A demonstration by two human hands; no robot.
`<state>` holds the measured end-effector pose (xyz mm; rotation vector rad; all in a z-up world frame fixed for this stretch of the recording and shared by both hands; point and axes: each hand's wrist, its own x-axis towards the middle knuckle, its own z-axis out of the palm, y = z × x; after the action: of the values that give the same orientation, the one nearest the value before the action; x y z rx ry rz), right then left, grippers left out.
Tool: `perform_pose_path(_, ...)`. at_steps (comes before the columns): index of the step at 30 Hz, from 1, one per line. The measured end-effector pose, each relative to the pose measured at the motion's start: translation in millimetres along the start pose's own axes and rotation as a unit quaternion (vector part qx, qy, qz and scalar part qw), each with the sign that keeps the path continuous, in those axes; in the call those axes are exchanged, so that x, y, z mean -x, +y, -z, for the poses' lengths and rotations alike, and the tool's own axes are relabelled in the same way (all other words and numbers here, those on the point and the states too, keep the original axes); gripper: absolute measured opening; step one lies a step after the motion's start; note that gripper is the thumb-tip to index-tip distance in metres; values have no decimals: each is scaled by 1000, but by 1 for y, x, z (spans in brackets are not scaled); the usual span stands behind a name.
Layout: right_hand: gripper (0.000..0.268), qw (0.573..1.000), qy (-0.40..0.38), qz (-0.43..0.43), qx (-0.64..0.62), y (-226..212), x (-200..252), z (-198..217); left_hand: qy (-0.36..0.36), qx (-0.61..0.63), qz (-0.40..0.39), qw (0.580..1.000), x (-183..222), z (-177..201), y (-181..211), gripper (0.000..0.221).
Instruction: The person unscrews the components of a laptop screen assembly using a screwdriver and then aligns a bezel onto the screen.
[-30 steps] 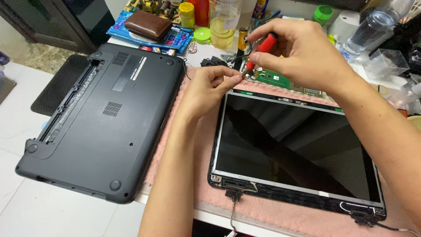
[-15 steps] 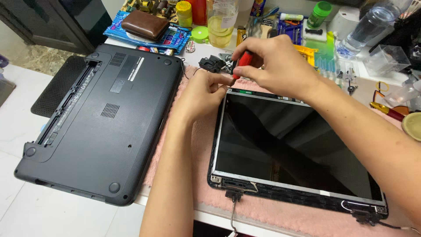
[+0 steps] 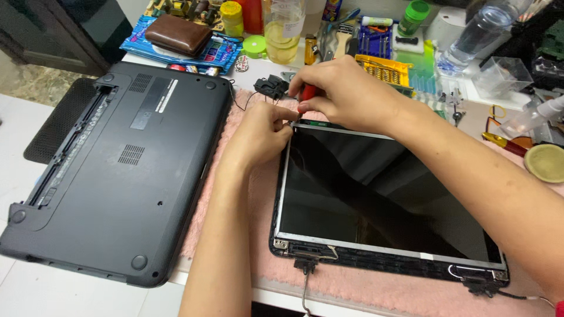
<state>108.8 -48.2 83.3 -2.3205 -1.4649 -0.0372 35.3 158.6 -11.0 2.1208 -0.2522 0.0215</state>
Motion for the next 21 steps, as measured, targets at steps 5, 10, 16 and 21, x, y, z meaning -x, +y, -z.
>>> perform_pose_path(5, 17, 999, -29, -19, 12, 0, -6, 6, 1, -10, 32, 999, -2, 0, -3, 50)
perform_pose_path(10, 20, 985, -101, -111, 90, -12, -19, 16, 20, -24, 43, 999, -4, 0, -6, 54)
perform_pose_path(16, 77, 927, -178, -179, 277, -3, -37, 0, 70, -20, -10, 997, 0, 4, 6, 33)
perform_pose_path(21, 63, 951, -112, -201, 207, -11, -36, 1, 159, 32, -33, 986, -6, -9, 10, 28)
